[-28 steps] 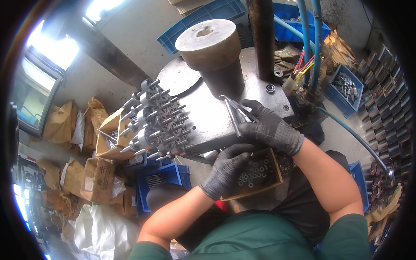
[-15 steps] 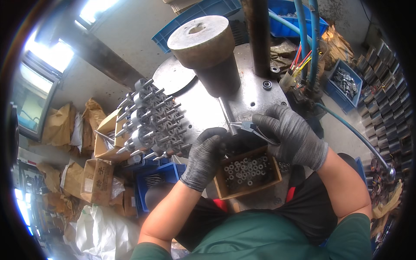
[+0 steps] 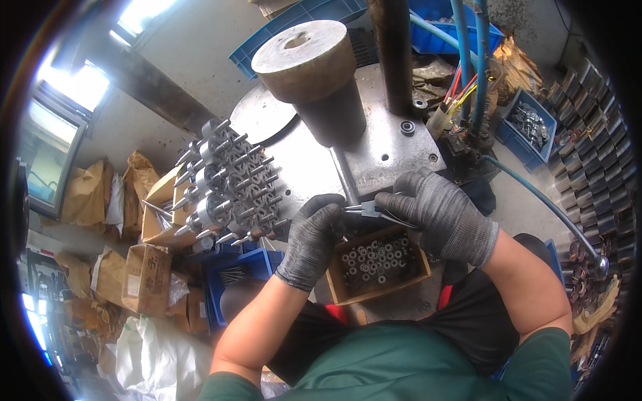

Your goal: The recorder uses calipers to measure small metal washers and then places them onto a specialized rack for sorting or processing.

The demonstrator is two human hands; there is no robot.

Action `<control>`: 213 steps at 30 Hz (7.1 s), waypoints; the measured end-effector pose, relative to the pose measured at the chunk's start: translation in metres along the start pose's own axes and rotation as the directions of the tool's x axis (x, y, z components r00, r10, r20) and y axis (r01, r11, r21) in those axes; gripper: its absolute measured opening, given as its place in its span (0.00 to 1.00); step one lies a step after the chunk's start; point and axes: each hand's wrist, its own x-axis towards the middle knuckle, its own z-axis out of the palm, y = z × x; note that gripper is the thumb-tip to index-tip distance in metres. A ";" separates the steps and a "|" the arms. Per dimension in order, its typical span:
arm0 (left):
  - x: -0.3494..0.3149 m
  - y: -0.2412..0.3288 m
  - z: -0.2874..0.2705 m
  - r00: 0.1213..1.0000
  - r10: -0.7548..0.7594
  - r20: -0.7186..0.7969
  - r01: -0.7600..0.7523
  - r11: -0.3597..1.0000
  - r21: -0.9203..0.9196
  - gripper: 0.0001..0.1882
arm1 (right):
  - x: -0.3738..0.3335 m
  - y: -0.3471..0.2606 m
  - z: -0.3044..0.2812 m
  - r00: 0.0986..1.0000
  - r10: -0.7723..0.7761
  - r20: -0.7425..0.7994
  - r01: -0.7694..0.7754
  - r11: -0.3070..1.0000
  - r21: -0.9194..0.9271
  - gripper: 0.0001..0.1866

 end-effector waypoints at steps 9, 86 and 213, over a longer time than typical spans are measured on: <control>-0.001 -0.002 -0.005 0.998 0.002 0.067 -0.003 1.000 0.016 0.19 | 0.004 0.000 0.004 0.997 0.040 0.073 -0.042 0.999 0.029 0.37; -0.023 -0.094 0.007 0.945 -0.159 0.286 0.117 0.980 0.158 0.14 | 0.129 -0.031 0.117 0.867 0.346 0.358 -0.488 0.445 0.751 0.35; -0.011 -0.070 0.017 0.898 -0.419 0.134 0.429 0.901 -0.058 0.12 | 0.210 0.014 0.102 0.975 0.220 0.040 -0.167 0.598 0.784 0.29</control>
